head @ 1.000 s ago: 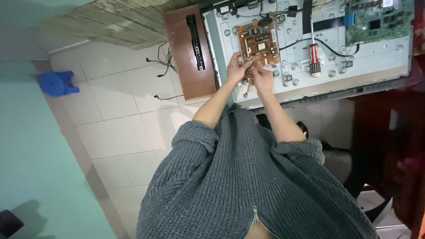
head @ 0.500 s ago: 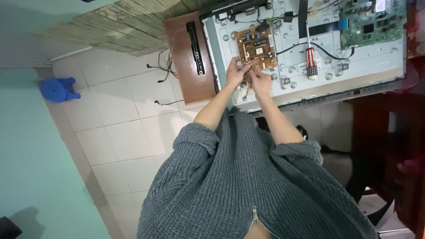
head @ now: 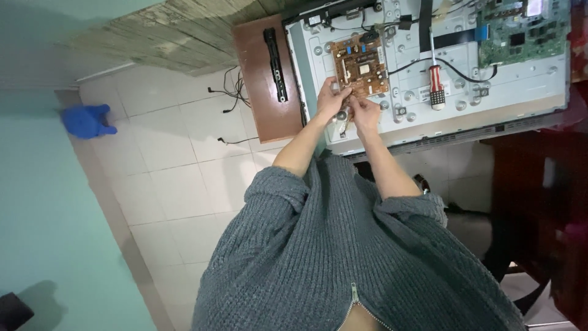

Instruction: Disassembling a television by unscrewing the internal power board and disconnecting ribbon cables.

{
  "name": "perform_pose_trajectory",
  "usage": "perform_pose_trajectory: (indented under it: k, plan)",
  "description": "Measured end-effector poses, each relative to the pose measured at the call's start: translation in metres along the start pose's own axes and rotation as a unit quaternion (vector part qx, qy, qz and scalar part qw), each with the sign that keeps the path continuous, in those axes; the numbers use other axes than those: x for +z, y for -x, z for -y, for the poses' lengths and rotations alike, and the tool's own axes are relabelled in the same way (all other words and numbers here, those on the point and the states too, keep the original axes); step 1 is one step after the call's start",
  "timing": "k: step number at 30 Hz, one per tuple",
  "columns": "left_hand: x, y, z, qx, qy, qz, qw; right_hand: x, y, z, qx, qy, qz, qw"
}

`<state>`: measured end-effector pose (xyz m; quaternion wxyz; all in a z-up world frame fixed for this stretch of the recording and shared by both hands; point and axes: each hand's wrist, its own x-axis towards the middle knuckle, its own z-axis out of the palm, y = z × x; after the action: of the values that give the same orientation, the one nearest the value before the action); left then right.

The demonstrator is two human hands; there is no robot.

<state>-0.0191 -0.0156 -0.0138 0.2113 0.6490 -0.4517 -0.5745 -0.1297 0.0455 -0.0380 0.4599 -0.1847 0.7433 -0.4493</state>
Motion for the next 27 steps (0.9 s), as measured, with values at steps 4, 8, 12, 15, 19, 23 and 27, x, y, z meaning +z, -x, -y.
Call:
perform_pose_trajectory:
  k: [4, 8, 12, 15, 19, 23, 27]
  plan:
    - [0.0, -0.02, 0.021, 0.016, 0.02, -0.005, 1.0, -0.001, -0.015, -0.009, -0.008, -0.003, 0.017, 1.0]
    - [0.001, -0.027, 0.03, -0.001, 0.13, 0.018, 0.991, 0.001, -0.016, -0.01, -0.054, 0.088, -0.001, 0.995]
    - [-0.004, -0.008, 0.005, -0.017, 0.049, 0.012, 0.999, -0.005, -0.014, -0.011, -0.081, 0.093, 0.012, 0.992]
    - [-0.006, 0.005, -0.007, -0.009, 0.039, 0.002, 0.999, -0.008, -0.005, -0.008, -0.103, 0.149, 0.027, 0.983]
    - [-0.002, -0.007, 0.0, -0.02, 0.051, 0.024, 0.998, -0.01, 0.003, 0.016, -0.191, 0.336, 0.031, 0.922]
    - [0.0, -0.023, 0.017, -0.019, 0.063, 0.022, 0.998, -0.009, 0.015, 0.048, -0.191, 0.492, 0.061, 0.847]
    - [-0.005, -0.022, 0.013, -0.046, 0.083, 0.051, 0.994, -0.012, 0.018, 0.055, -0.265, 0.561, 0.068, 0.781]
